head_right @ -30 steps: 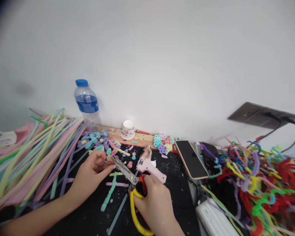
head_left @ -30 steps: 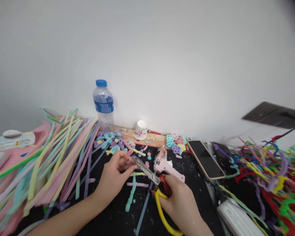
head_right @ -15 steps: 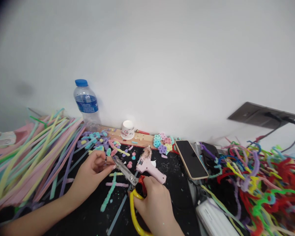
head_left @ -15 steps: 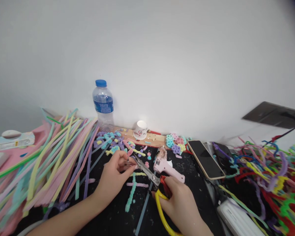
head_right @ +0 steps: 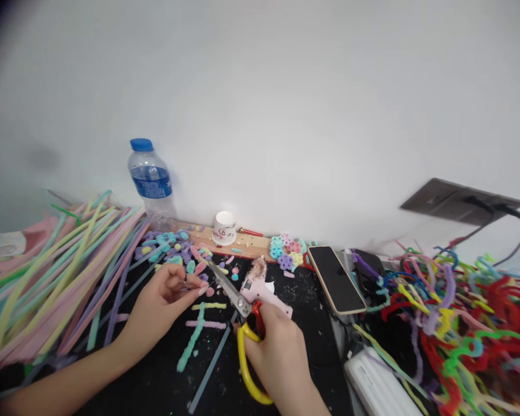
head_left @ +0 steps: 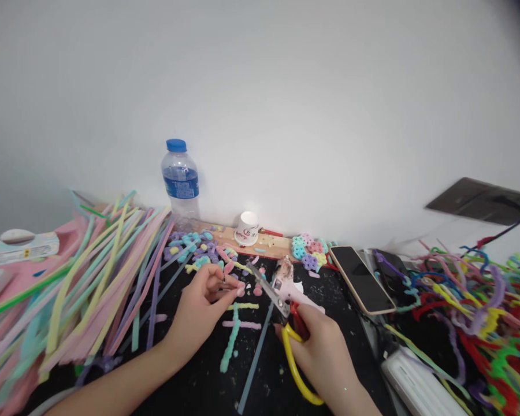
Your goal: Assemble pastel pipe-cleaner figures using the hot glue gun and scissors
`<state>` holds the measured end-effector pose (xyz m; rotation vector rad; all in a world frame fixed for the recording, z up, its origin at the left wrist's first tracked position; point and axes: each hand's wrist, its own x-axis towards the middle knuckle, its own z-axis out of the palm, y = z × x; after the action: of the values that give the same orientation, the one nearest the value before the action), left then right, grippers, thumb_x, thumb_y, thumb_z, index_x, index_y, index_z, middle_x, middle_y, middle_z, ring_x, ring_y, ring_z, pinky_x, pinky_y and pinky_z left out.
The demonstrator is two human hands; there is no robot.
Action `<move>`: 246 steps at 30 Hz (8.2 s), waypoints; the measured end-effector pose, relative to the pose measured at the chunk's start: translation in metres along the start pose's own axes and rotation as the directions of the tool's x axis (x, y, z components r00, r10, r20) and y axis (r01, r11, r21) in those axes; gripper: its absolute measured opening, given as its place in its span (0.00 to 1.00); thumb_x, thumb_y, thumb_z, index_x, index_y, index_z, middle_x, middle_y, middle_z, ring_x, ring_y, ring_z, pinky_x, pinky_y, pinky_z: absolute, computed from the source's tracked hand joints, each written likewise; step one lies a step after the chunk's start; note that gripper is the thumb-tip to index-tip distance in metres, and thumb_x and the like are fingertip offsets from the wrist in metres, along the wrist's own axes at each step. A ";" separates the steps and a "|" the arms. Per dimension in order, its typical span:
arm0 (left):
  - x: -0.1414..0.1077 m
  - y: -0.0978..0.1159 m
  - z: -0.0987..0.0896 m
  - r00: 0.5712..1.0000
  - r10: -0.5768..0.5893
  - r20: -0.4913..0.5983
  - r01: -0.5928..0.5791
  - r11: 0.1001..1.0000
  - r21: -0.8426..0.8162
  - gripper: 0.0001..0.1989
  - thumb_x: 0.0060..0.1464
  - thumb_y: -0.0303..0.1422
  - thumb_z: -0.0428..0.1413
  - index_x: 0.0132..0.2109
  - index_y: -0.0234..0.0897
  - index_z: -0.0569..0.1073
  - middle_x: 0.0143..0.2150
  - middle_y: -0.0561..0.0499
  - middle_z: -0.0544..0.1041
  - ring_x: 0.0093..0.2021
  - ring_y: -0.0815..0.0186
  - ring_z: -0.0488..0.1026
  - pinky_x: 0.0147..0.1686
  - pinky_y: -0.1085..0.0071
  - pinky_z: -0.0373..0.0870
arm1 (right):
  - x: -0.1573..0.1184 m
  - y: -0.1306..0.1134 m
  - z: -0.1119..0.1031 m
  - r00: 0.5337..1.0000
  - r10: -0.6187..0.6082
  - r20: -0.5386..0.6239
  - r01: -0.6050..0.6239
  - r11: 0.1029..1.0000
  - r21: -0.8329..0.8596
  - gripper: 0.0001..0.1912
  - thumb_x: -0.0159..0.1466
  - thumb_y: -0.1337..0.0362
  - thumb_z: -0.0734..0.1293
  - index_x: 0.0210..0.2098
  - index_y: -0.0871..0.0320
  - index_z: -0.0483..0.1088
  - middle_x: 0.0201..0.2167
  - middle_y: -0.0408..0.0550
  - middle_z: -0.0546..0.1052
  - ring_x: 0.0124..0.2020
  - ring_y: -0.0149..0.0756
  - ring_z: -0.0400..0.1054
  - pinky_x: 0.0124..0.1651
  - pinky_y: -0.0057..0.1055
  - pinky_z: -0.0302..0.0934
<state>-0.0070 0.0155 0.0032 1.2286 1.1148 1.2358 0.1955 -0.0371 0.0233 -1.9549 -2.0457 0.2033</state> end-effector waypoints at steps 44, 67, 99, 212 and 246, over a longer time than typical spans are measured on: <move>-0.003 0.010 0.004 0.829 -0.246 0.503 0.453 0.823 -0.344 0.08 0.59 0.33 0.51 0.45 0.37 0.63 0.42 0.43 0.78 0.48 0.59 0.73 0.45 0.63 0.68 | 0.026 -0.008 0.013 0.817 -0.458 -0.350 0.555 0.790 0.261 0.15 0.61 0.67 0.65 0.49 0.54 0.67 0.44 0.52 0.71 0.46 0.41 0.64 0.47 0.40 0.63; 0.002 0.004 0.003 0.891 -0.283 0.356 0.391 0.875 -0.284 0.09 0.52 0.34 0.57 0.41 0.38 0.70 0.38 0.50 0.76 0.38 0.67 0.73 0.37 0.72 0.69 | 0.020 -0.007 0.020 0.830 -0.242 -0.502 0.474 0.780 0.408 0.03 0.59 0.70 0.67 0.33 0.57 0.72 0.34 0.50 0.75 0.37 0.39 0.69 0.39 0.35 0.65; -0.003 0.003 0.004 0.909 -0.106 0.402 0.040 0.985 0.169 0.11 0.54 0.39 0.52 0.34 0.35 0.72 0.20 0.58 0.65 0.17 0.72 0.60 0.18 0.76 0.56 | 0.016 -0.009 0.025 0.835 -0.331 -0.440 0.520 0.737 0.432 0.11 0.58 0.72 0.67 0.39 0.54 0.72 0.39 0.50 0.75 0.42 0.39 0.68 0.42 0.36 0.66; 0.002 0.003 -0.001 0.985 -0.104 0.137 0.098 0.994 0.047 0.16 0.55 0.41 0.50 0.25 0.36 0.66 0.14 0.61 0.57 0.17 0.72 0.54 0.22 0.76 0.54 | 0.049 -0.015 0.037 0.914 -0.279 -0.294 0.287 0.958 -0.016 0.12 0.58 0.74 0.63 0.37 0.55 0.73 0.50 0.50 0.70 0.53 0.53 0.54 0.48 0.51 0.53; 0.005 0.008 -0.006 0.997 -0.032 0.071 0.016 0.976 0.218 0.13 0.55 0.40 0.48 0.29 0.37 0.70 0.18 0.58 0.61 0.18 0.70 0.58 0.22 0.75 0.57 | 0.029 0.037 0.020 0.986 -0.049 -0.157 0.040 0.997 -0.060 0.25 0.49 0.71 0.61 0.48 0.57 0.62 0.41 0.55 0.73 0.41 0.49 0.69 0.34 0.36 0.61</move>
<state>-0.0127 0.0198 0.0111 1.4088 1.2302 1.0614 0.2238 -0.0034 -0.0037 -1.8899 -2.0096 -0.0206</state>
